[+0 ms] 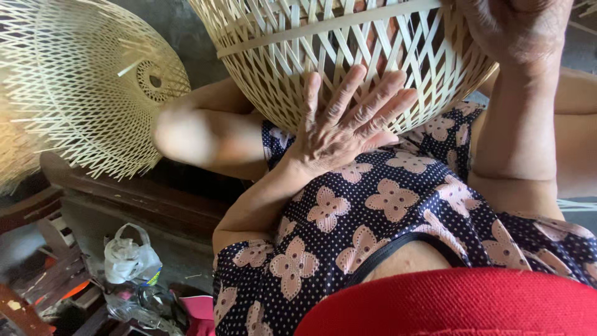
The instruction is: The person weaves bamboo strips together by hand to construct the rim and body of a basket, pulling and tucking the thin strips into the existing frame.
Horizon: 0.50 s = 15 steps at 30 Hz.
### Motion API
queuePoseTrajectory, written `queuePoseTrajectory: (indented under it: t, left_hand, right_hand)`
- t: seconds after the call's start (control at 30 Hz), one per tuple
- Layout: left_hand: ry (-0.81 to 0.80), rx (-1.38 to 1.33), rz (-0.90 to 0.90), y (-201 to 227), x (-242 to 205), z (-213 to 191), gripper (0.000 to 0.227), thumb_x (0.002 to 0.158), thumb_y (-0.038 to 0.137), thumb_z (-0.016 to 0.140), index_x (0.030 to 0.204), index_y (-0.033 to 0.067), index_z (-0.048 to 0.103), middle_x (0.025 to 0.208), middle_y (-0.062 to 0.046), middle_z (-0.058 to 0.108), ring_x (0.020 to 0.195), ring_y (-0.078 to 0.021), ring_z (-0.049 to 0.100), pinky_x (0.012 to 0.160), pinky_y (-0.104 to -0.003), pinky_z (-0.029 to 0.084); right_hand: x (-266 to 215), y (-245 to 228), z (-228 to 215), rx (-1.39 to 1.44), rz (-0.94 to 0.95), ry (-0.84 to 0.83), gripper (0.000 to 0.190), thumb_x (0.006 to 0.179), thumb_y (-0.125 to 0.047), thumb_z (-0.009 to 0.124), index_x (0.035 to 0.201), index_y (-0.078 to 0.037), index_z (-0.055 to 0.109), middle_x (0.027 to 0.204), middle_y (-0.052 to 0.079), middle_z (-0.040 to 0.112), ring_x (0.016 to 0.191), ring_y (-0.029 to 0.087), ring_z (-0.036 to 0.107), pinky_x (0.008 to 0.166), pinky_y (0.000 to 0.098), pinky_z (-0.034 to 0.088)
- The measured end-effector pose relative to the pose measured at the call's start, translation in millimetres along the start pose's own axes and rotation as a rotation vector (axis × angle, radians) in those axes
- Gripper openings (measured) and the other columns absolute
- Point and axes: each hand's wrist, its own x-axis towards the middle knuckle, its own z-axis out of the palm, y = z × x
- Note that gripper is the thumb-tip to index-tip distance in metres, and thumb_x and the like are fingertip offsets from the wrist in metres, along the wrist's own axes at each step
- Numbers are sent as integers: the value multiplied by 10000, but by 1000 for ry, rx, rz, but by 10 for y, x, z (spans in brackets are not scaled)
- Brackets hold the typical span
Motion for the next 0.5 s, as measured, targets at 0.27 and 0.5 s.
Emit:
queuePoseTrajectory:
  t: [0.27,0.5]
  left_hand:
    - [228,-270,-196,-45,153,-98,692,1121,404,612,1686,300,227,1681,-2,239,1552,-223,253,1306,-462,155]
    - [165,-296,-310,-351,776,-16,708,1071,299,740,1608,190,292,1422,-51,555,1182,-173,536,1052,-328,441]
  right_hand:
    - [176,-186,-135,133,-5,33,69,1060,35,726,1092,-15,690,942,83,675,756,123,604,669,259,471]
    - [379,-296,-208,260,-46,78,74,1058,31,717,1098,-28,696,950,79,681,765,115,623,675,253,488]
